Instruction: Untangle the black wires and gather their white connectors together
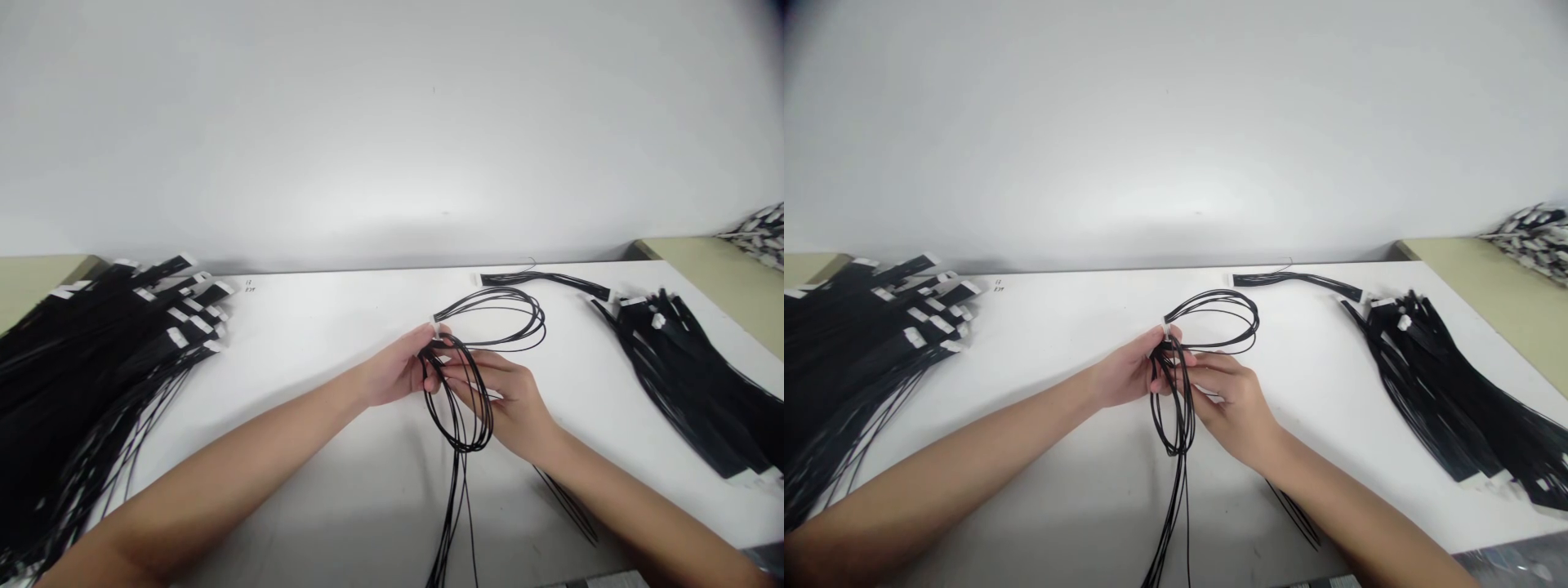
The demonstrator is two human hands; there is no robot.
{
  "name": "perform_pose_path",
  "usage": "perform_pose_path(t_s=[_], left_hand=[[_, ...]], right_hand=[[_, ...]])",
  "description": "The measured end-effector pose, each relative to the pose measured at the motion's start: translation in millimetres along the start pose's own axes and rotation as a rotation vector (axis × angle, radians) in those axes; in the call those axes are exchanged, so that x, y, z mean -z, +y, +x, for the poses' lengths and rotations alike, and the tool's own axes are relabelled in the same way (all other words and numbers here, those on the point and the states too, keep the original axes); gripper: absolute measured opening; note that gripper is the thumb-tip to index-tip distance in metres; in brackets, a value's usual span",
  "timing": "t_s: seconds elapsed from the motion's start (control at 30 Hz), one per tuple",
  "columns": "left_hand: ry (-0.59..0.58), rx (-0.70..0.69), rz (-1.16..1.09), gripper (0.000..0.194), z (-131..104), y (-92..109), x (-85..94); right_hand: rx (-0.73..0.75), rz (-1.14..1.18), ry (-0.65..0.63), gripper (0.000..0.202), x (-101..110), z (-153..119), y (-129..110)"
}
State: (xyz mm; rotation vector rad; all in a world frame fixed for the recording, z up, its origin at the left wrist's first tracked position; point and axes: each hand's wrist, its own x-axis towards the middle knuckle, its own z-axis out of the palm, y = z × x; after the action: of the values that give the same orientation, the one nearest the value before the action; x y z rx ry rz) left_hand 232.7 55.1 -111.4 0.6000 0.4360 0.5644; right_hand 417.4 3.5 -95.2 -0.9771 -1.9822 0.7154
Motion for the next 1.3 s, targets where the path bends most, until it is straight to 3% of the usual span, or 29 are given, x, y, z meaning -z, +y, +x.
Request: perform_pose_path(t_s=[0.17,0.3,0.5,0.63,0.77,0.97,1.1,1.3], left_hand=[[-0.007,0.0,-0.013,0.03,0,0,0.4],[-0.001,-0.014,-0.001,0.031,1,-2,1.2],[0.026,-0.003,-0.048,0.028,1,-2,4.5],[0.049,0.022,-0.1,0.025,3,1,4.1],[0.105,0.053,-0.134,0.024,4,4,0.2],[0.139,0.047,-0.103,0.025,4,3,-1.4],[0.155,0.048,-0.087,0.025,4,2,-0.9],[0.171,0.039,-0.07,0.024,5,2,-1.1]], right_hand=[[-0.056,0.041,0.061,0.031,-1,-2,1],[-0.199,0.189,0.033,0.026,4,-1,-4],[-0.561,0.669,-0.139,0.01,21,1,-10],[-0.679,1.017,-0.11,0.015,34,4,-12],[-0.6,1.103,0.003,0.024,42,8,-13],[-0.595,0.859,0.394,0.016,37,11,-10],[-0.591,0.764,0.531,0.018,37,12,-11],[-0.31,0.555,0.771,0.014,40,10,-14]])
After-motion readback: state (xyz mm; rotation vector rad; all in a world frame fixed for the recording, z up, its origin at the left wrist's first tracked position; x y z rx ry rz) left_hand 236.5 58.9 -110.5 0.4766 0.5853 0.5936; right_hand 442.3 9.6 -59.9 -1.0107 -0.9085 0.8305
